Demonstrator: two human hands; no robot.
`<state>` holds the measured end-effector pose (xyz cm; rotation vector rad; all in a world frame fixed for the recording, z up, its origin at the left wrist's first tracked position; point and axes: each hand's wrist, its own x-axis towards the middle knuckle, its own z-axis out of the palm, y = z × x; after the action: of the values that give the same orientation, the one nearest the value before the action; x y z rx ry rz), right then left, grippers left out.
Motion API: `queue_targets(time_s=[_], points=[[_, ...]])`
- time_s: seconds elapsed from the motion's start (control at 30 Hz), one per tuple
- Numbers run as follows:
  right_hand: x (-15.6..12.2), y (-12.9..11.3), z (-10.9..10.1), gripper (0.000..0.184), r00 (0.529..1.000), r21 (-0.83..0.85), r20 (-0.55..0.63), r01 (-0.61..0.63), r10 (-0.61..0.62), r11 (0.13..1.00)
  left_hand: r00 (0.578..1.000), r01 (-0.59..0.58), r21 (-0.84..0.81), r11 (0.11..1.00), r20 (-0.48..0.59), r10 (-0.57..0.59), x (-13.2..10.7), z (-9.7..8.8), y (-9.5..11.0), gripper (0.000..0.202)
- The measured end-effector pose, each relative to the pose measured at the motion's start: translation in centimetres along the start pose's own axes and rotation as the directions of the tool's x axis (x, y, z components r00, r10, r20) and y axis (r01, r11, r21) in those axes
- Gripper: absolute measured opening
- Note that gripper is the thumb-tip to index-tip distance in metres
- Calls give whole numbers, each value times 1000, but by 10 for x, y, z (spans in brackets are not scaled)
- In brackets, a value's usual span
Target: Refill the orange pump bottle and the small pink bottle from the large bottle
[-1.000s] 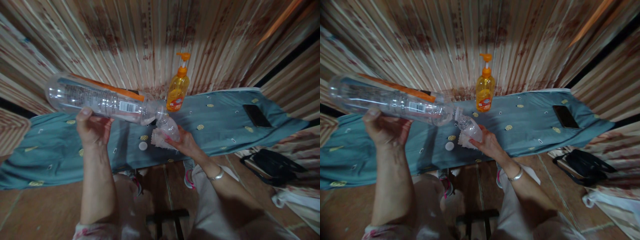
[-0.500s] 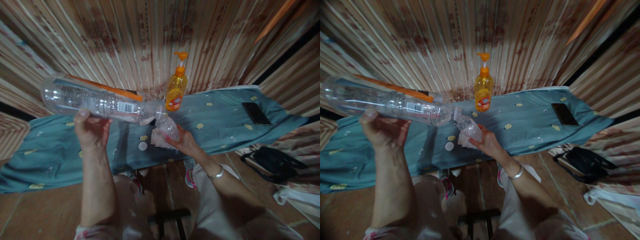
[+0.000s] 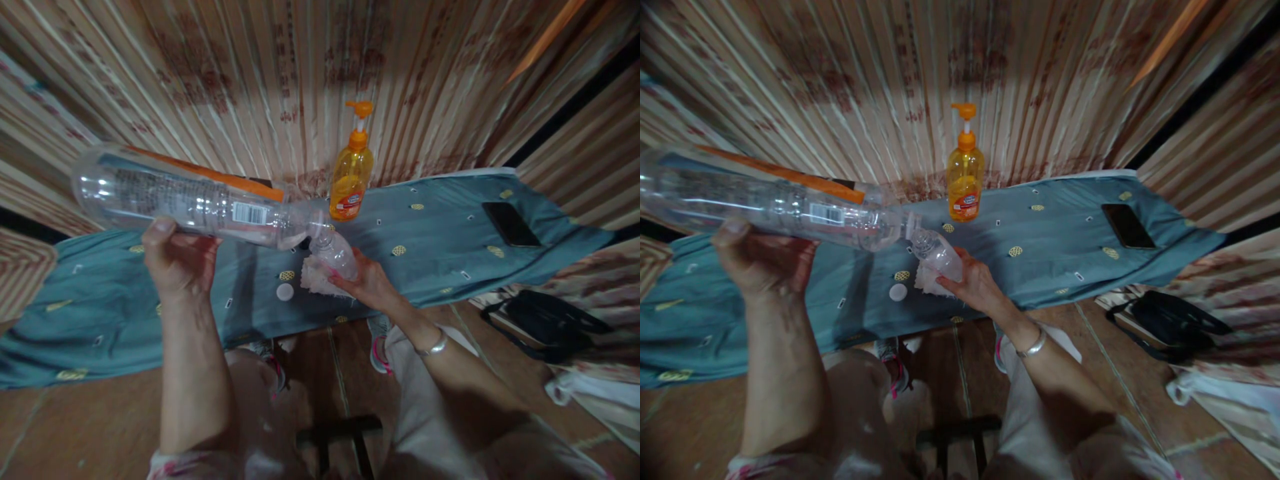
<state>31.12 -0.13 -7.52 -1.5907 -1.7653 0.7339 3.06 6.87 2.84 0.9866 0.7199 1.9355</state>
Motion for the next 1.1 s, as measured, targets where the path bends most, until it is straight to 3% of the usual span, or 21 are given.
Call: queue_targets(time_s=[0.3,0.9,1.1], points=[[1,-2,0,57,1000,12,7,-12,12,1000,1000,-2,3,1000,31,2,-1,-1,1,33],[1,3,2,62,1000,66,5,-26,26,997,999,-18,-13,1000,48,19,-1,-3,2,48],[1,6,3,59,1000,58,-17,6,-5,998,998,-30,18,999,60,29,-2,-2,3,43]])
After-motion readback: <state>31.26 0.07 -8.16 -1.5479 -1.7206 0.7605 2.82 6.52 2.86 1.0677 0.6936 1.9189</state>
